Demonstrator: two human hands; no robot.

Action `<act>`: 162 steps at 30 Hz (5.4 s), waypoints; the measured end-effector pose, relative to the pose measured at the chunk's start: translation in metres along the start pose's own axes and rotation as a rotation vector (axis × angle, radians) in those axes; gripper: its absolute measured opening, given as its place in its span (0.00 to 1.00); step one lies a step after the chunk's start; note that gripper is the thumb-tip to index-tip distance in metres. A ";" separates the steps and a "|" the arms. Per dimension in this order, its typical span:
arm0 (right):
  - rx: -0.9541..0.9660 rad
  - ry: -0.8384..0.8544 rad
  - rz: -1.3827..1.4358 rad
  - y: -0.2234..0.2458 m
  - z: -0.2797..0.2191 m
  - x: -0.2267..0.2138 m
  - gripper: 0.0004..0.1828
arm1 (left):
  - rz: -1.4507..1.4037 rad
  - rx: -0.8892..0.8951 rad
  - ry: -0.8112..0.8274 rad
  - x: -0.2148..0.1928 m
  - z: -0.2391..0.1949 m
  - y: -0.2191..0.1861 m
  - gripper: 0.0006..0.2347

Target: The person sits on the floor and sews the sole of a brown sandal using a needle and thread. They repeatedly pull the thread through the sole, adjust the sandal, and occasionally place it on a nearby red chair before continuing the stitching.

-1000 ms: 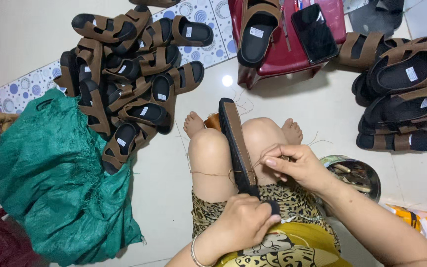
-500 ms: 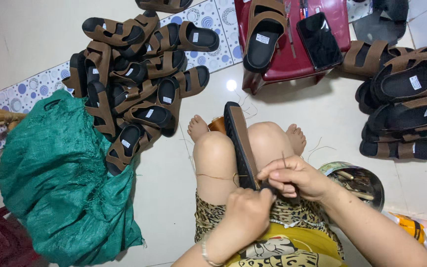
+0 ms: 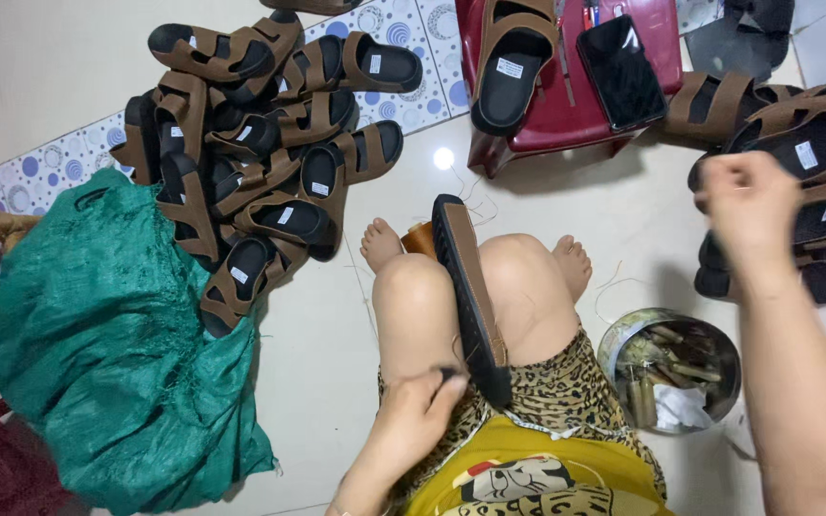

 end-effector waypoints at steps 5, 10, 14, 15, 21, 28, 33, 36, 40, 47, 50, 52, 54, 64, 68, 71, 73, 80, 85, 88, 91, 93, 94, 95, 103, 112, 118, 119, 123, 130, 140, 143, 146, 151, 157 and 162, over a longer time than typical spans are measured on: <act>-0.015 0.091 0.080 0.096 -0.042 -0.010 0.04 | -0.887 0.056 0.624 0.028 -0.019 0.005 0.15; 0.031 0.840 0.119 0.196 -0.133 0.076 0.26 | -1.247 0.250 0.095 -0.020 0.030 -0.046 0.07; -0.324 0.986 0.107 0.217 -0.151 0.078 0.13 | 0.168 0.646 -0.933 -0.082 0.026 -0.048 0.13; -0.322 0.987 0.106 0.225 -0.145 0.077 0.13 | 0.166 0.645 -0.933 -0.092 0.030 -0.058 0.13; -0.132 0.829 0.879 0.272 -0.121 0.084 0.15 | -1.519 0.226 -0.504 -0.099 0.102 0.051 0.16; 0.415 0.660 1.092 0.209 -0.103 0.106 0.24 | -1.581 0.100 -0.130 -0.077 0.107 0.115 0.12; 0.360 0.433 0.332 0.135 -0.063 0.051 0.31 | -0.713 -0.305 -0.515 -0.125 0.065 0.189 0.10; 0.105 0.605 0.026 0.204 -0.064 0.038 0.32 | 0.530 -0.157 -0.780 -0.141 0.026 0.118 0.17; 0.147 1.120 -0.049 0.226 -0.111 0.068 0.23 | -0.066 0.284 -0.449 -0.074 0.013 -0.020 0.15; -0.445 1.044 -0.042 0.226 -0.127 0.077 0.28 | -0.017 0.243 0.120 -0.002 0.018 -0.034 0.42; -0.442 1.036 -0.043 0.227 -0.125 0.078 0.26 | -0.009 0.169 0.139 -0.002 0.022 -0.030 0.44; -0.424 1.086 -0.119 0.227 -0.124 0.079 0.26 | 0.003 0.181 0.114 0.000 0.024 -0.027 0.44; -0.404 1.137 -0.195 0.230 -0.123 0.078 0.26 | 0.014 0.192 0.090 0.006 0.024 -0.020 0.44; -0.595 1.172 -0.578 0.249 -0.133 0.073 0.44 | 0.163 0.573 -0.267 0.010 0.019 -0.035 0.45; -0.588 1.148 -0.524 0.250 -0.133 0.075 0.43 | 0.228 0.638 -0.335 0.011 0.017 -0.036 0.44; -0.509 1.215 -0.442 0.247 -0.128 0.082 0.38 | 0.254 0.680 -0.399 0.012 0.018 -0.033 0.45; -0.540 1.171 -0.415 0.255 -0.126 0.089 0.23 | 0.243 0.696 -0.394 0.007 0.019 -0.042 0.44; -0.375 1.168 -0.217 0.267 -0.106 0.106 0.16 | 0.283 0.617 -0.360 0.015 0.025 -0.029 0.48; -0.331 1.078 -0.055 0.235 -0.115 0.096 0.23 | 0.295 0.452 -0.306 -0.008 0.013 -0.027 0.22; -0.414 0.976 -0.021 0.233 -0.120 0.091 0.22 | -0.361 0.419 -0.070 -0.031 0.005 -0.047 0.11; -0.468 0.927 -0.021 0.238 -0.121 0.091 0.21 | -1.008 0.287 0.180 -0.018 0.007 -0.051 0.11; -0.479 0.904 -0.031 0.240 -0.122 0.089 0.20 | -0.985 0.216 0.135 -0.003 0.017 -0.036 0.08; -0.503 0.855 -0.002 0.244 -0.122 0.085 0.19 | -0.448 0.316 -0.057 -0.003 0.019 -0.034 0.10; -0.527 0.806 0.027 0.248 -0.122 0.081 0.18 | 0.090 0.396 -0.242 -0.001 0.017 -0.036 0.11; -0.245 1.275 -0.415 0.225 -0.103 0.049 0.30 | 0.079 0.363 -0.276 -0.014 0.009 -0.033 0.17; 0.261 0.972 0.461 0.205 -0.111 0.074 0.18 | 0.317 0.187 -0.104 0.048 0.020 -0.038 0.37; 0.060 1.042 0.994 0.252 -0.113 0.070 0.13 | 0.382 0.219 -0.201 0.060 0.025 -0.029 0.29; -0.038 1.108 0.942 0.256 -0.116 0.069 0.12 | 0.390 0.260 -0.262 0.059 0.026 -0.031 0.25; -0.374 1.204 -0.086 0.246 -0.139 0.063 0.14 | 0.386 0.338 -0.215 0.063 0.019 -0.043 0.43; -0.568 0.517 -0.299 0.230 -0.152 0.079 0.05 | 0.404 0.345 -0.267 0.065 0.018 -0.036 0.18; 0.270 -0.143 0.306 0.112 -0.108 -0.030 0.11 | 0.350 0.216 0.051 0.114 -0.047 0.008 0.15; 0.584 -0.238 0.465 -0.027 -0.091 -0.045 0.08 | 0.287 0.001 0.281 0.085 -0.049 -0.001 0.30; 0.538 -0.192 0.346 0.044 -0.112 -0.067 0.11 | 0.020 -0.278 0.377 0.065 -0.056 0.024 0.20; 0.124 0.506 0.287 0.154 -0.179 0.024 0.21 | -1.279 0.174 0.538 0.046 -0.044 -0.014 0.12; -0.249 1.028 0.140 0.222 -0.218 0.042 0.13 | -0.463 0.409 -0.430 -0.038 -0.002 -0.024 0.16; -0.310 0.977 0.430 0.267 -0.200 0.033 0.12 | -1.007 0.301 -0.525 -0.070 0.024 0.027 0.21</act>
Point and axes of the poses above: each hand's wrist, its own z-axis towards the middle knuckle, its own x-axis out of the palm, y = z × x, the point moved 8 cm from there along z, towards the middle knuckle
